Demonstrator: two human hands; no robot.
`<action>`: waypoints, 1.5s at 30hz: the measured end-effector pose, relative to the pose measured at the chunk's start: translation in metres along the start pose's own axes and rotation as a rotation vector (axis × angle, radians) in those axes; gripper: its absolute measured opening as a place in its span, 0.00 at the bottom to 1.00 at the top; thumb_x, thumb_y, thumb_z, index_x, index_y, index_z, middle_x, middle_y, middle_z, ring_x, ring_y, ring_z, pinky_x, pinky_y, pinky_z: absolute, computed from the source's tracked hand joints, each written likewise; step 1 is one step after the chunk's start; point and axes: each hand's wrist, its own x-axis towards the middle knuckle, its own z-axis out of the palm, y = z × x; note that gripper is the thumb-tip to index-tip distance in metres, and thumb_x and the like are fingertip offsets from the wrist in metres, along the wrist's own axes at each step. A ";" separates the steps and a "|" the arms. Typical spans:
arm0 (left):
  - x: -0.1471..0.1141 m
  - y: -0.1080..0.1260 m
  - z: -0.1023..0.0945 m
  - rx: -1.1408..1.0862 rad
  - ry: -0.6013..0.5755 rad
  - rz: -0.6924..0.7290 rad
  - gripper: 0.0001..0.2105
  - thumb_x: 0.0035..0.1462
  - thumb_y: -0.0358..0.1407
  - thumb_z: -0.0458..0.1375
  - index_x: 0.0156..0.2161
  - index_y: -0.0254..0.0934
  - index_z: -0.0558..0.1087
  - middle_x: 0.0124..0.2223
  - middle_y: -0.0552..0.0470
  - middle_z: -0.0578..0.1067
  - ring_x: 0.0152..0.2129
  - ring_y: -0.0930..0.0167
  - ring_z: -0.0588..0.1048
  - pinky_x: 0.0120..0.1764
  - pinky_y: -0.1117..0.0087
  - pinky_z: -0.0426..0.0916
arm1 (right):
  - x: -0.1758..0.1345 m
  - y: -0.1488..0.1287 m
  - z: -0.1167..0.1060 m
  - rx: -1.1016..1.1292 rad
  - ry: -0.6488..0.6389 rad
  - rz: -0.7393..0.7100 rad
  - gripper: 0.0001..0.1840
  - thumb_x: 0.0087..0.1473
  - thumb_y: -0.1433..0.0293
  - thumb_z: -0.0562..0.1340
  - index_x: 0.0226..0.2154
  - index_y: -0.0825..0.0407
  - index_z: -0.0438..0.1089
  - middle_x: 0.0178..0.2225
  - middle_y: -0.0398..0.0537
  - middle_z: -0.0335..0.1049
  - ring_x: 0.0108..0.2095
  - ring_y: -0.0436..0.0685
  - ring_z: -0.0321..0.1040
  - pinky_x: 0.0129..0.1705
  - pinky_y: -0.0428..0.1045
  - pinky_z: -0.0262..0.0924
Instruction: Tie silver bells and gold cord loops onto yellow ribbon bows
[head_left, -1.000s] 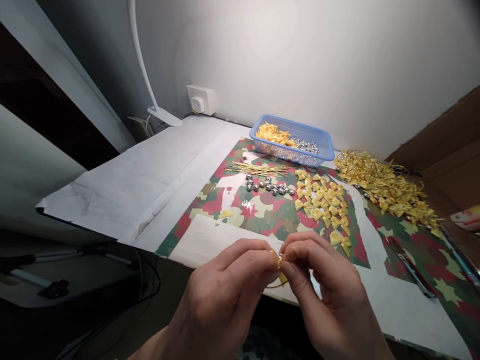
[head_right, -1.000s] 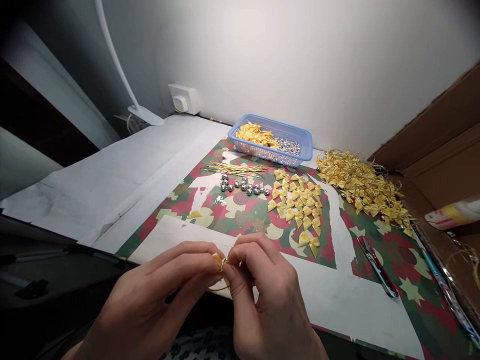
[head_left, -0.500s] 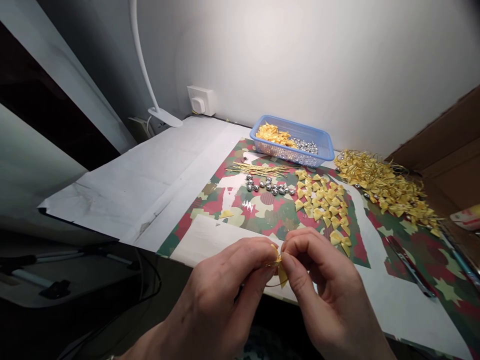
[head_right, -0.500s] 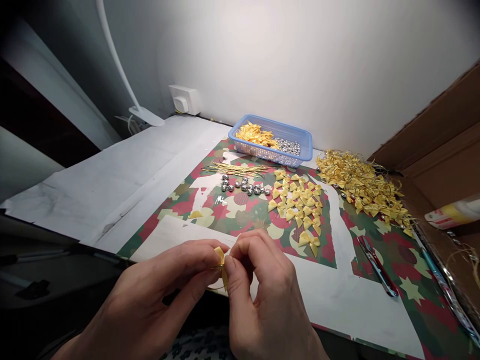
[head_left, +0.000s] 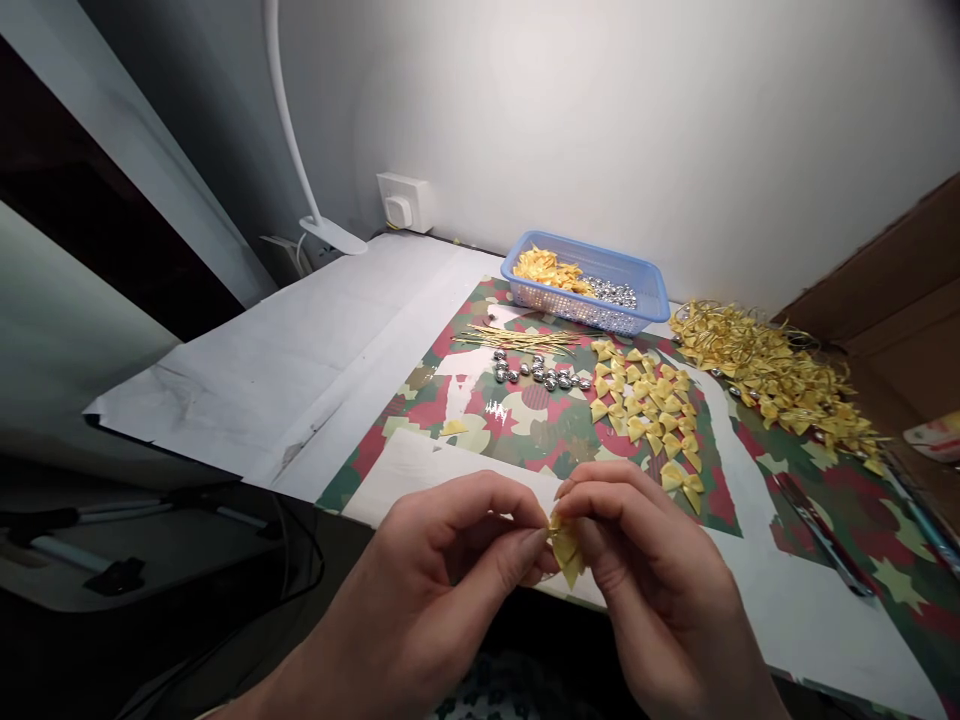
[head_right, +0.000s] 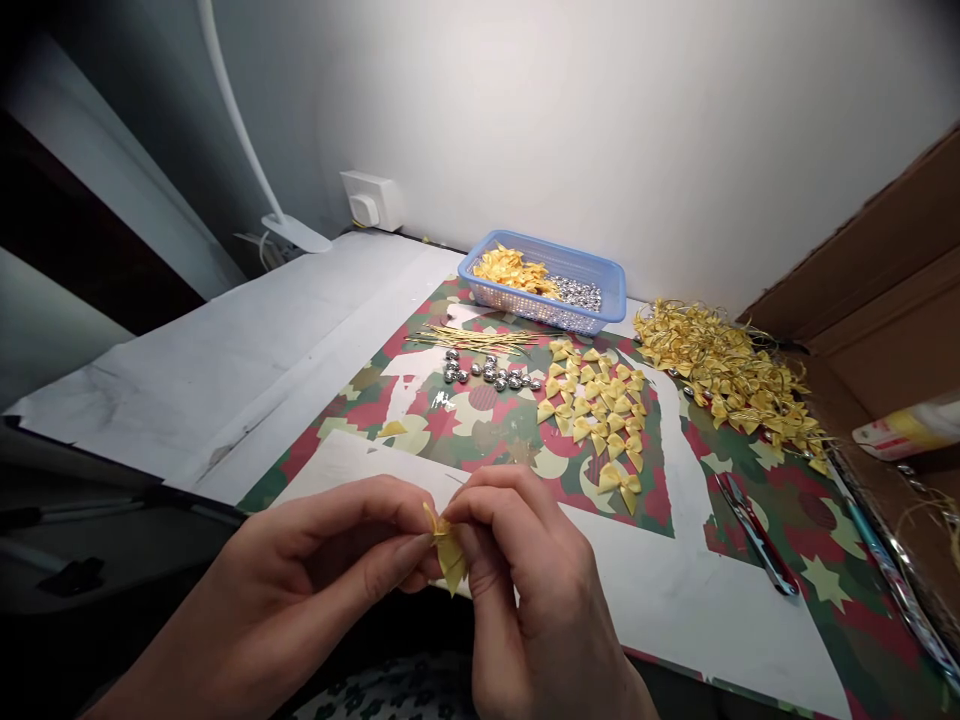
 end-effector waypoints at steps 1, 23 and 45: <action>0.000 0.000 0.000 -0.036 0.006 -0.013 0.05 0.63 0.33 0.61 0.35 0.38 0.77 0.30 0.55 0.77 0.28 0.72 0.76 0.32 0.78 0.72 | -0.001 0.000 -0.001 -0.012 0.000 -0.008 0.12 0.64 0.81 0.55 0.43 0.50 0.68 0.42 0.45 0.67 0.42 0.47 0.69 0.43 0.41 0.65; -0.008 0.002 0.000 -0.016 0.015 -0.023 0.06 0.67 0.37 0.57 0.38 0.40 0.76 0.30 0.54 0.76 0.27 0.72 0.72 0.29 0.75 0.68 | -0.006 0.002 -0.008 -0.219 0.017 -0.191 0.17 0.59 0.83 0.62 0.47 0.50 0.71 0.47 0.47 0.72 0.45 0.48 0.74 0.49 0.40 0.68; -0.013 0.008 0.008 0.077 0.089 -0.066 0.08 0.65 0.40 0.57 0.35 0.40 0.75 0.29 0.53 0.76 0.27 0.68 0.74 0.28 0.72 0.68 | -0.010 0.004 -0.006 -0.206 0.130 -0.228 0.19 0.55 0.86 0.61 0.42 0.48 0.72 0.42 0.44 0.74 0.39 0.50 0.75 0.48 0.47 0.68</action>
